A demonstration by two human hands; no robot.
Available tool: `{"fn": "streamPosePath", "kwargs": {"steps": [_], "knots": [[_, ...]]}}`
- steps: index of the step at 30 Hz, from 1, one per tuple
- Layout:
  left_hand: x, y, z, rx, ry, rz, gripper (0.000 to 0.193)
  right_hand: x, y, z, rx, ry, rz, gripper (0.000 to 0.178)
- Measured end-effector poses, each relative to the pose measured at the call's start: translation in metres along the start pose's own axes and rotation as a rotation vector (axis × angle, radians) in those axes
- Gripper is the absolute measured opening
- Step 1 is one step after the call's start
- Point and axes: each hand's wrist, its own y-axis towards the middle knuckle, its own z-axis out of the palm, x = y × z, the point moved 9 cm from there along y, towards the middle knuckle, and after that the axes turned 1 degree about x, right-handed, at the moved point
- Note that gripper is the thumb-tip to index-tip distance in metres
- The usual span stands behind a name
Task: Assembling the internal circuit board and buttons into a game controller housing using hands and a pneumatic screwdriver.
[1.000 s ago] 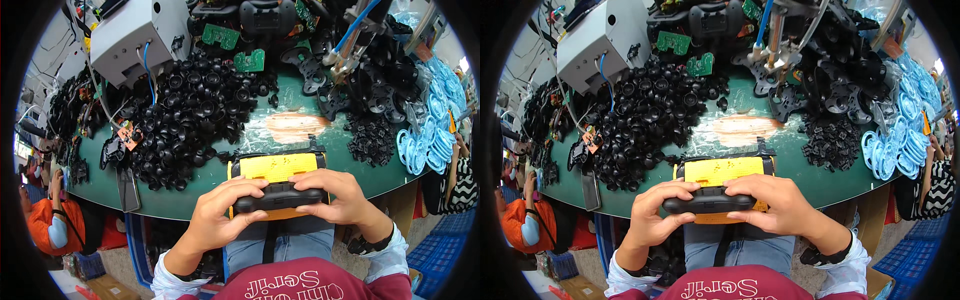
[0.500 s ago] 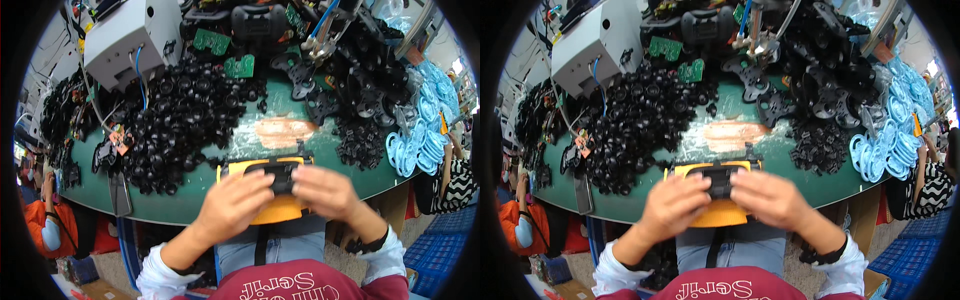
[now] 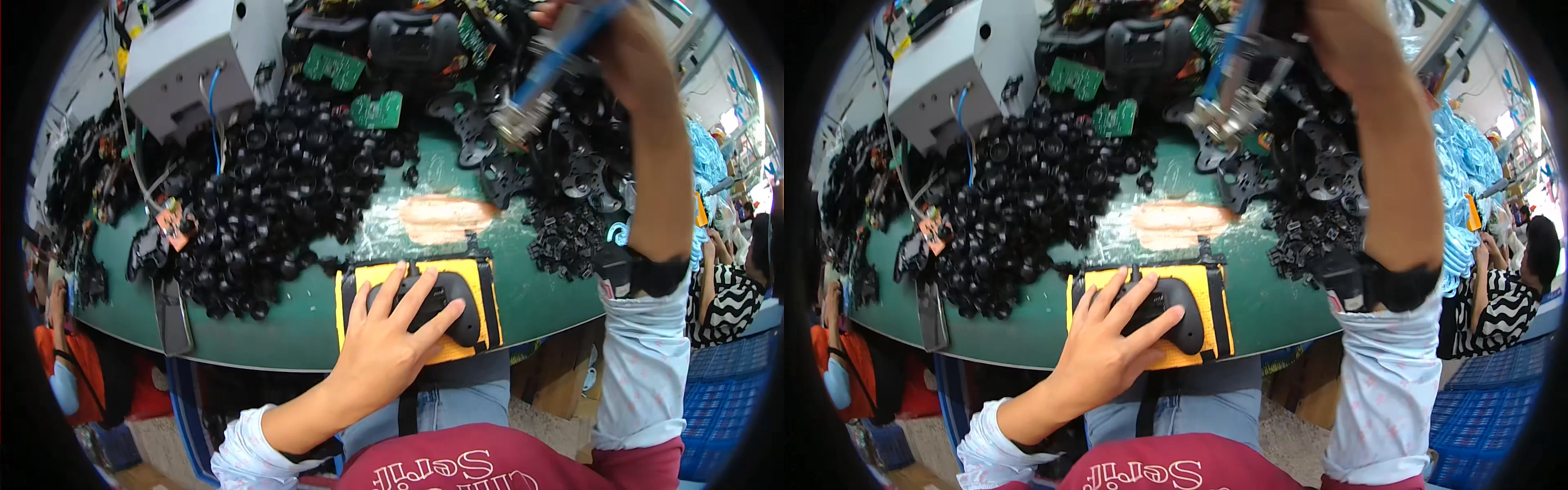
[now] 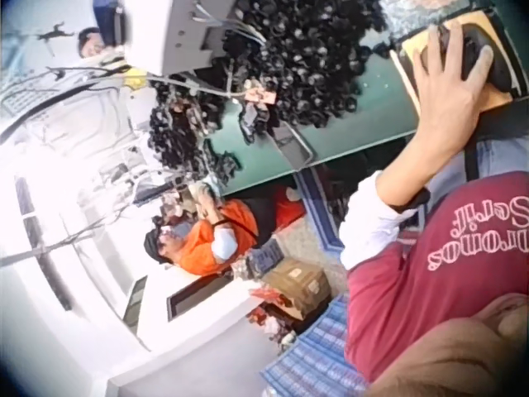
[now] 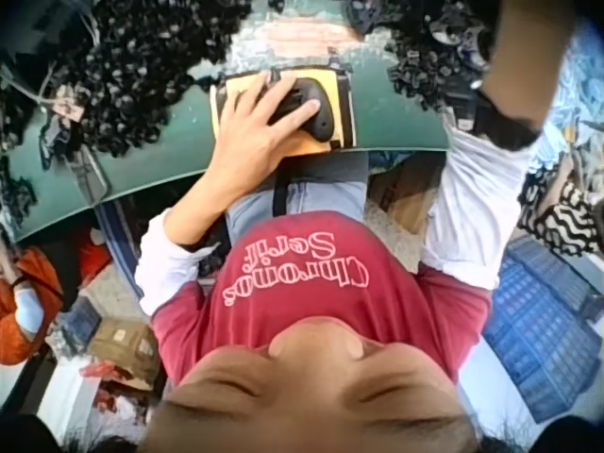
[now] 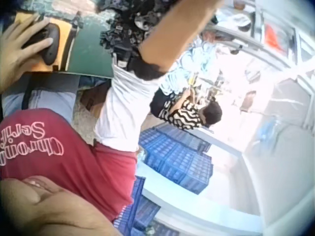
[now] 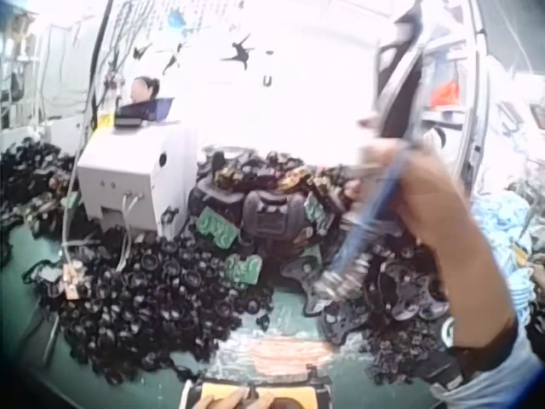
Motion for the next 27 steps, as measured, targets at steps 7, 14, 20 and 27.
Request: {"fn": "streamPosePath", "kwargs": {"steps": [7,14,20,27], "knots": [[0.007,-0.009,0.009,-0.091,0.045,0.027,0.060,0.047,-0.089,0.066,0.869,0.694,-0.381,0.006],[0.004,-0.010,0.008,-0.095,0.039,0.026,0.056,0.070,-0.120,0.046,0.817,0.475,-0.040,0.012],[0.004,-0.010,0.009,-0.092,0.033,0.026,0.058,0.066,-0.134,0.100,0.752,0.273,0.206,0.017],[0.008,-0.007,0.008,-0.077,-0.056,-0.019,0.056,0.073,-0.152,0.082,0.721,0.358,0.241,0.021]]}}
